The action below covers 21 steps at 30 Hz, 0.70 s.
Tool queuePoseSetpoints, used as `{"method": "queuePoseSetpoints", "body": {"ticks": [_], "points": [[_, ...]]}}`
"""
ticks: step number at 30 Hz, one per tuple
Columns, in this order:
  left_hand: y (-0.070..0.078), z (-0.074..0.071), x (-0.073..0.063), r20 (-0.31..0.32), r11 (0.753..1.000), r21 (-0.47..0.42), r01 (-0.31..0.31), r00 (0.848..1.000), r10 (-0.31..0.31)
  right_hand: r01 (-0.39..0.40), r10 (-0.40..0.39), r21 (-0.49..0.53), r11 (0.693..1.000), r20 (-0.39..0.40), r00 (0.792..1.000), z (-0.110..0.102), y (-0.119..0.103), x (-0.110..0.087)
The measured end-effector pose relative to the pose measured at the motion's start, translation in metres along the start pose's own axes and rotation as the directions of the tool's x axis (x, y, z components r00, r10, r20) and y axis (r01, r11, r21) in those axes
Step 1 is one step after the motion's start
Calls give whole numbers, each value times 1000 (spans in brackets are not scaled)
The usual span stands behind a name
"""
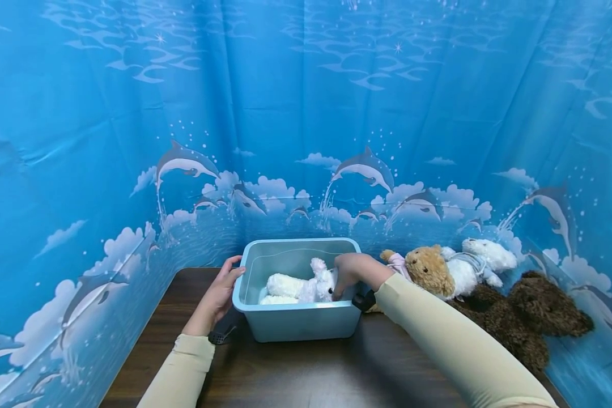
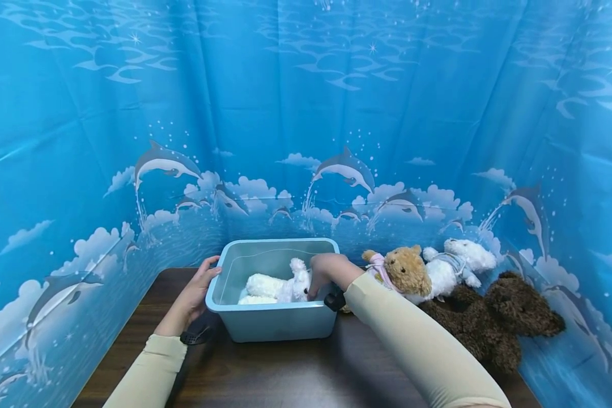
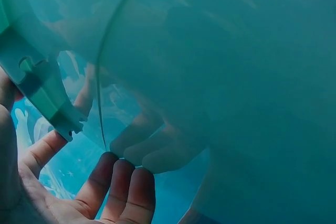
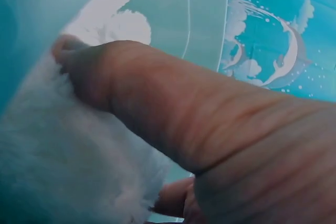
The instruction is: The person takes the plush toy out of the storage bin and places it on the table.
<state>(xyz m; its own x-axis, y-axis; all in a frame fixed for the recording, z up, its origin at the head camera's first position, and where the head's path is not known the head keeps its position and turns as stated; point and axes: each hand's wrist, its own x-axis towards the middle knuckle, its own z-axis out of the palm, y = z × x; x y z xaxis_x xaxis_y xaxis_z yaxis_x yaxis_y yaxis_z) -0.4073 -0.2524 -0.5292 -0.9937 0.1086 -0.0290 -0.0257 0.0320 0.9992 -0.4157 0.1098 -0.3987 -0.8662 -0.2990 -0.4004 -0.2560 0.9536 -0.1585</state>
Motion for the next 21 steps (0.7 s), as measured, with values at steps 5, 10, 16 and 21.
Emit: {"method": "queuePoseSetpoints", "body": {"ticks": [5, 10, 16, 21], "points": [[0, 0, -2, -8, 1000, 3, 17, 1000, -17, -9, 9, 8, 1000, -34, 999, 2, 2, 1], [-3, 1, -3, -11, 1000, -1, 21, 1000, -21, -29, 33, 108, 994, -42, 999, 1, 7, 4], [-2, 2, -2, -16, 1000, -17, 4, 1000, -4, 8, 7, 231, 973, -66, 998, -2, 13, -2], [0, 2, -1, -16, 1000, -26, 3, 1000, -3, 61, -14, 417, 907, -114, 993, -6, 15, -12]]}}
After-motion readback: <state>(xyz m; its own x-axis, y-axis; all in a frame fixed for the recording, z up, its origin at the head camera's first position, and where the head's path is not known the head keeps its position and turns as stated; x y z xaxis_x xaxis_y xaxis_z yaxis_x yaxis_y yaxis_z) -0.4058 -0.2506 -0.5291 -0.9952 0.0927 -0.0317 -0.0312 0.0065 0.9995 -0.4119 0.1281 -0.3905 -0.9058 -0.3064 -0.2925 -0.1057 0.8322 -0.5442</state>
